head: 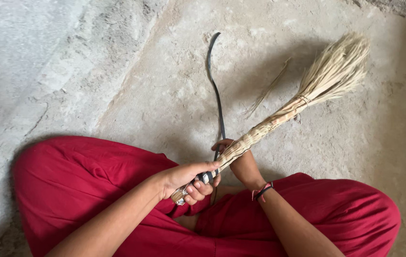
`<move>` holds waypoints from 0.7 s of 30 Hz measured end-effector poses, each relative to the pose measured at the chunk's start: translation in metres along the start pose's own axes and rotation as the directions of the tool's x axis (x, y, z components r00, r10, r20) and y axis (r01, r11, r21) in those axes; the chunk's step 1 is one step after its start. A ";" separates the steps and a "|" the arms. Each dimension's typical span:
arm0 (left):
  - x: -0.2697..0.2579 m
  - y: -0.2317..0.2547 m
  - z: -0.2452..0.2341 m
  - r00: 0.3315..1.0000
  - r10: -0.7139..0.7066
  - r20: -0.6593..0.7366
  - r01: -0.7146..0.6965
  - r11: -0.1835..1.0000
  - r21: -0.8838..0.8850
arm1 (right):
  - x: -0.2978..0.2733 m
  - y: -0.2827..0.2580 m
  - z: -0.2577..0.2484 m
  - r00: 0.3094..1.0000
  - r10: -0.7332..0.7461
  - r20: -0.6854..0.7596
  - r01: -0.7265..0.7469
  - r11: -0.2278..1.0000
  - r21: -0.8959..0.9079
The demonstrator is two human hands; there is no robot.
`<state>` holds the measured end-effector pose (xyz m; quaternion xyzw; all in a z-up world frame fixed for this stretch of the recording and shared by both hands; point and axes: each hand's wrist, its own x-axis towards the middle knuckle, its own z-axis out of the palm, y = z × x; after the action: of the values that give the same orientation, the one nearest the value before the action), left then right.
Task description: The person sits on the floor and wraps a black rubber strip around the handle of a straw broom. They repeatedly wind the strip tightly along the length of the handle, then tie off the end to secure it.
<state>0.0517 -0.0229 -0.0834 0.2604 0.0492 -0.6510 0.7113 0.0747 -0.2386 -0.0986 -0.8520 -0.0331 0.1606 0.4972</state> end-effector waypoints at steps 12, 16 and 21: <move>0.009 -0.002 0.013 0.935 0.078 -0.346 -0.020 0.985 0.169 | 0.003 0.012 0.004 0.984 0.136 0.111 -0.153 0.975 0.160; 0.007 -0.001 0.008 0.971 0.051 -0.234 -0.031 0.996 0.086 | 0.002 0.010 0.005 0.969 0.205 0.138 -0.231 0.952 0.203; 0.009 -0.005 0.005 0.975 0.096 -0.202 -0.079 0.993 0.092 | -0.003 -0.009 -0.002 0.921 0.335 0.200 -0.367 0.918 0.149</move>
<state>0.0472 -0.0331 -0.0841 0.3577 0.0837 -0.5903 0.7188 0.0735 -0.2366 -0.0888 -0.7775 0.0934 0.3222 0.5319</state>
